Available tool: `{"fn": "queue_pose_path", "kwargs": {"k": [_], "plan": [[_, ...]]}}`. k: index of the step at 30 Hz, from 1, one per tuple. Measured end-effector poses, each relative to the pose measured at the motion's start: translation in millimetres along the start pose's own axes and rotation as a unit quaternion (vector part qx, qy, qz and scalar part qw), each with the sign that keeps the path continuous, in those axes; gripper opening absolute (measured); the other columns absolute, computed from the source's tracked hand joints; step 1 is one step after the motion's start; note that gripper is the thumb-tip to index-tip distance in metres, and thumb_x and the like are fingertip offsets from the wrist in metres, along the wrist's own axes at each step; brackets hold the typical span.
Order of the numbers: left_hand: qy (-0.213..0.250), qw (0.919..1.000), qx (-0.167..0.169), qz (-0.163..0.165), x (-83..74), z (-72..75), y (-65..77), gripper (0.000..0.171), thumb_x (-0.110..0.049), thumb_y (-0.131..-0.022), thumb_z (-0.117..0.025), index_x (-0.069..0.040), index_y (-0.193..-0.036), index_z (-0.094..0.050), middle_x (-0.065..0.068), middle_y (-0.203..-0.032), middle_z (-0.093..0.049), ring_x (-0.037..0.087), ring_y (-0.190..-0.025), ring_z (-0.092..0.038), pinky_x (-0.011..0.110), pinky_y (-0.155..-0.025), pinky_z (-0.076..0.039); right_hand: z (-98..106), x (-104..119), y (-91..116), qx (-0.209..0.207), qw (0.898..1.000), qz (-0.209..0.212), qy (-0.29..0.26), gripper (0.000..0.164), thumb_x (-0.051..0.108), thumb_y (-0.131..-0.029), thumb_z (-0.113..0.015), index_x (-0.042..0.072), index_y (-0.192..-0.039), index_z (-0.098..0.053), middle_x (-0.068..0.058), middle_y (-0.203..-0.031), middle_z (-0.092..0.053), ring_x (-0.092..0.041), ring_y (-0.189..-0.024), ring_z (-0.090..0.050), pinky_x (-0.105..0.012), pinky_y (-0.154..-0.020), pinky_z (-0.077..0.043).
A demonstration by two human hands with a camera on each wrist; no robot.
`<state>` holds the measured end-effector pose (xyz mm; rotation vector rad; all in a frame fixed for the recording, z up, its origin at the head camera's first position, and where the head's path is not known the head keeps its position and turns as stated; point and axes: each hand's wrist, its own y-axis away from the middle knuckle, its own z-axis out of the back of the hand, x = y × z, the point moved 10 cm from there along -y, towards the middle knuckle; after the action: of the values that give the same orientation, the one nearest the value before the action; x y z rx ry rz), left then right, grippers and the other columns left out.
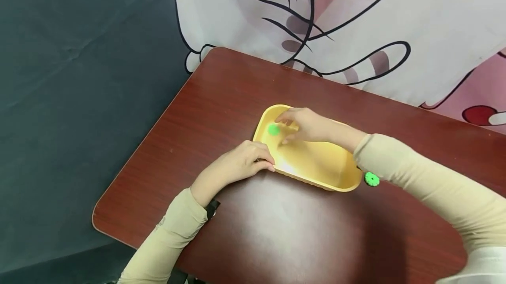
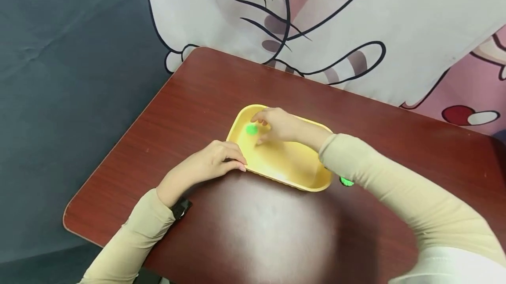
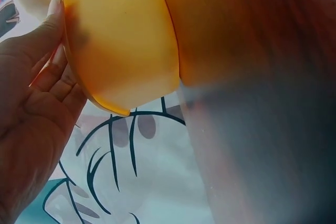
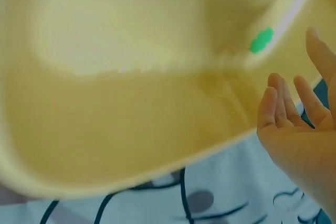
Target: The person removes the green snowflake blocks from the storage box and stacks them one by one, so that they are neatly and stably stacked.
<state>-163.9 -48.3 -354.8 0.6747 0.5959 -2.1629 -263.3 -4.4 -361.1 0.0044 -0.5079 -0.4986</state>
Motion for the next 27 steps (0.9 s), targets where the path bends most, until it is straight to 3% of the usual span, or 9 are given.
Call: {"fn": "queue_pose_path", "kwargs": {"k": [8,16,22,27], "plan": [[0.003,0.9995,-0.006,-0.031,-12.6,-7.2,-2.6,0.006,-0.016,-0.082,-0.072,-0.01,-0.083,-0.073,-0.002,-0.082,-0.066,0.007,-0.077,-0.059,0.014,-0.073,-0.046,-35,-18,-8,-0.012,0.998,-0.057,0.02,0.058,0.031,-0.074,-0.079,0.002,-0.12,-0.06,-0.011,-0.11,-0.06,-0.022,-0.096,-0.056,-0.036,-0.085,-0.047],[-0.011,0.9995,-0.011,-0.029,-11.7,-1.8,-0.9,0.007,-0.016,-0.083,-0.07,-0.01,-0.085,-0.073,-0.002,-0.083,-0.066,0.008,-0.08,-0.06,0.016,-0.076,-0.047,-35,-13,-12,-0.032,0.997,-0.051,0.048,0.046,0.029,-0.081,-0.074,0.003,-0.116,-0.061,-0.009,-0.106,-0.057,-0.02,-0.092,-0.053,-0.034,-0.081,-0.047],[-0.014,0.9995,-0.013,-0.027,-8.0,0.5,0.7,0.007,-0.016,-0.084,-0.069,-0.01,-0.085,-0.073,-0.002,-0.083,-0.066,0.008,-0.08,-0.06,0.016,-0.076,-0.047,-35,-10,-17,-0.04,0.998,-0.036,0.03,0.042,0.023,-0.081,-0.074,-0.001,-0.112,-0.06,-0.012,-0.106,-0.058,-0.022,-0.093,-0.053,-0.034,-0.084,-0.046],[-0.012,0.9997,-0.012,-0.018,-3.7,1.6,2.0,0.007,-0.016,-0.084,-0.069,-0.01,-0.086,-0.073,-0.002,-0.084,-0.066,0.008,-0.081,-0.061,0.017,-0.077,-0.047,-38,-13,-22,-0.034,0.998,-0.047,0.018,0.041,0.024,-0.084,-0.072,-0.002,-0.112,-0.059,-0.013,-0.105,-0.059,-0.023,-0.094,-0.054,-0.035,-0.083,-0.047]]}}
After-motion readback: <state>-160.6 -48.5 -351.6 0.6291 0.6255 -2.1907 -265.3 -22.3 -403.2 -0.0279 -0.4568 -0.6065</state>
